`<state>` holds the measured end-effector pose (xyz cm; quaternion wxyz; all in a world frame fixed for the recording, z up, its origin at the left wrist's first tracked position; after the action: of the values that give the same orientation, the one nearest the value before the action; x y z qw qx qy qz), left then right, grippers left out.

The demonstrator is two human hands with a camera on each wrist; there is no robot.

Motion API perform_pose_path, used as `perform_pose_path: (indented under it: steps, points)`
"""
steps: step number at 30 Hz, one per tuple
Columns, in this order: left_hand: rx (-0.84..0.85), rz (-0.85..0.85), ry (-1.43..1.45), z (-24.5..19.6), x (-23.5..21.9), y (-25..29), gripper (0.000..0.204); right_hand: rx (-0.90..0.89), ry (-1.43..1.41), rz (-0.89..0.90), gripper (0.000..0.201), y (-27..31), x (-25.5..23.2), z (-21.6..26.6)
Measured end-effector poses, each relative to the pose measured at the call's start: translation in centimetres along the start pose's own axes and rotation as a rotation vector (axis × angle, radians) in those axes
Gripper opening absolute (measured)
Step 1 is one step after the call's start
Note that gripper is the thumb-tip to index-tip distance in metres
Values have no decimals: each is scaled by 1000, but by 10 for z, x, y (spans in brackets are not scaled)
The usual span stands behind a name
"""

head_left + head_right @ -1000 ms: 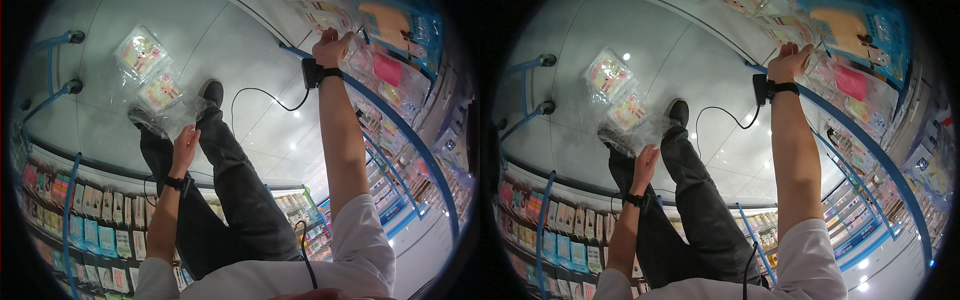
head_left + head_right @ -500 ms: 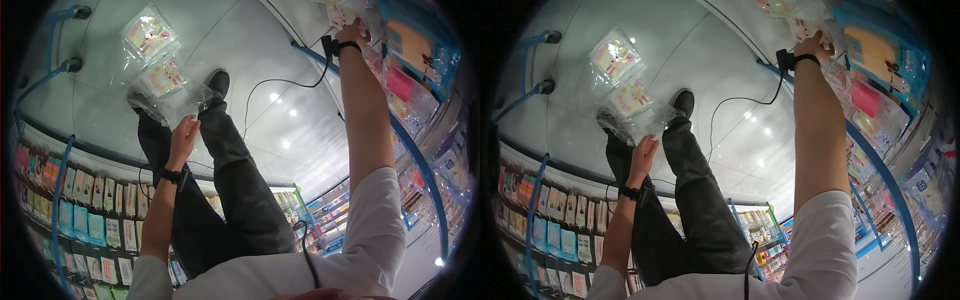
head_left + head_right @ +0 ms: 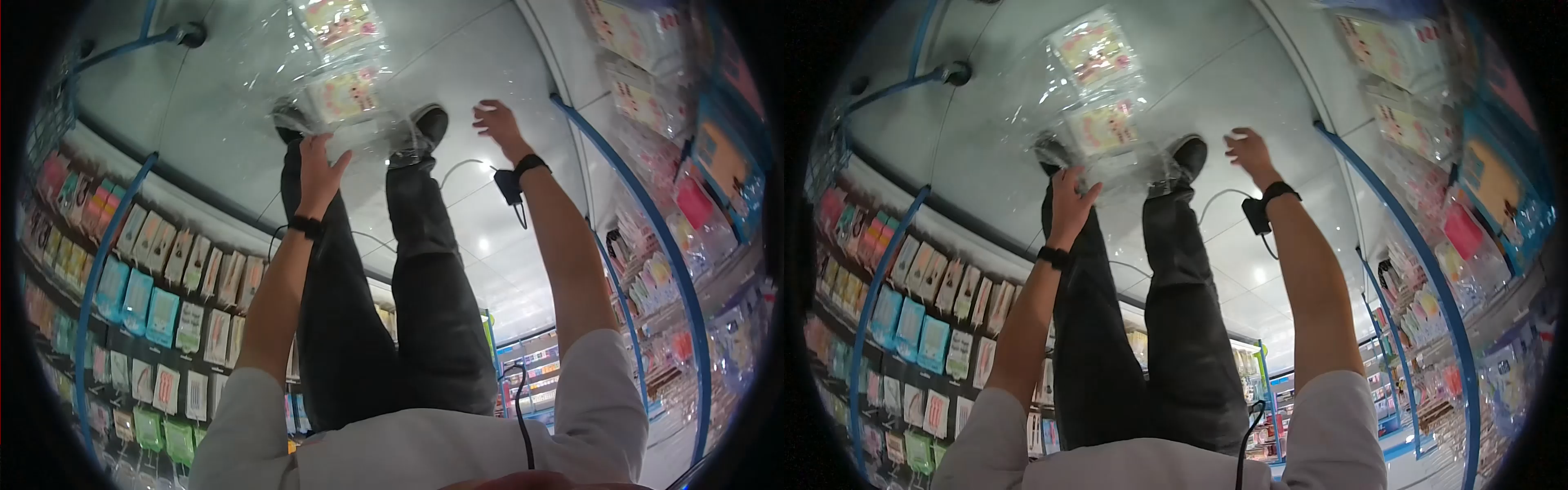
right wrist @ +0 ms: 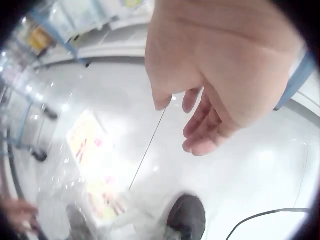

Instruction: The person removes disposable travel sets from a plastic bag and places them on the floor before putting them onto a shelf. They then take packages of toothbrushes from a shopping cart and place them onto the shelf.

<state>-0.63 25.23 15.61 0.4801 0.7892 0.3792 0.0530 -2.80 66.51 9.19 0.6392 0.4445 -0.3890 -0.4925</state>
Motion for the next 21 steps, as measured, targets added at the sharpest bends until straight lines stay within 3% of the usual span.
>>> perform_pose_path:
  steps: [2, 3, 5, 7, 8, 9, 10, 11, 12, 13, 14, 15, 17, 19, 20, 21]
  points:
    - [-5, -141, -246, 15, -8, -8, 75, -29, 379, 71, 32, -12, 49, -17]
    - [-19, -144, -250, 15, -11, -8, 75, -160, 564, 104, 25, -36, 64, -49]
    - [-96, -148, -99, 4, -22, -12, 89, -212, 1051, 311, 23, -35, 109, -43]
    - [-204, -110, -137, 3, -29, -16, 89, 56, 738, 521, 20, -39, 145, -46]
    - [-174, -137, -350, 6, -31, -21, 86, 394, 403, 461, 19, -31, 158, -38]
    - [-144, -163, -561, 10, -31, -27, 82, 398, 408, 466, 19, -20, 162, -32]
    - [-94, -237, -598, 17, -30, -32, 58, 343, 200, 528, 21, -12, 169, -28]
    - [-103, -237, -594, 26, -29, -37, 58, 287, -10, 583, 24, -3, 176, -25]
    - [-79, -186, -584, 37, -26, -44, 44, 248, -214, 477, 24, 7, 181, -20]
    - [-53, -137, -574, 37, -30, -47, 30, 246, -207, 482, 24, 15, 186, -20]
    - [-47, -204, -580, 34, -31, -47, 20, 218, -190, 404, 24, 22, 185, -18]
    - [-49, -211, -579, 30, -35, -48, 20, 188, -174, 324, 25, 28, 182, -18]
    - [2, -209, -317, 22, -42, -45, 19, 206, -157, 366, 28, 31, 179, -29]
    - [63, -282, -315, 10, -48, -41, 19, 412, 82, 537, 32, 38, 187, -22]
    - [88, -286, -276, 8, -50, -41, 18, 419, 218, 565, 45, 45, 195, -10]
    - [112, -284, -237, 5, -49, -39, 18, 423, 218, 562, 45, 45, 209, -19]
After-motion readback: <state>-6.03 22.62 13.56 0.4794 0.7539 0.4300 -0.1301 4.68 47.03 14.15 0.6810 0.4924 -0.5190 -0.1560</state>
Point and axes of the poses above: each hand's wrist, its own y-axis away from the middle knuckle, its own x-axis out of the palm, z = x × y, the point moved 2 cm from there along -y, towards the middle knuckle, and after that the axes turned 15 degrees about z, right-handed, at the moved point
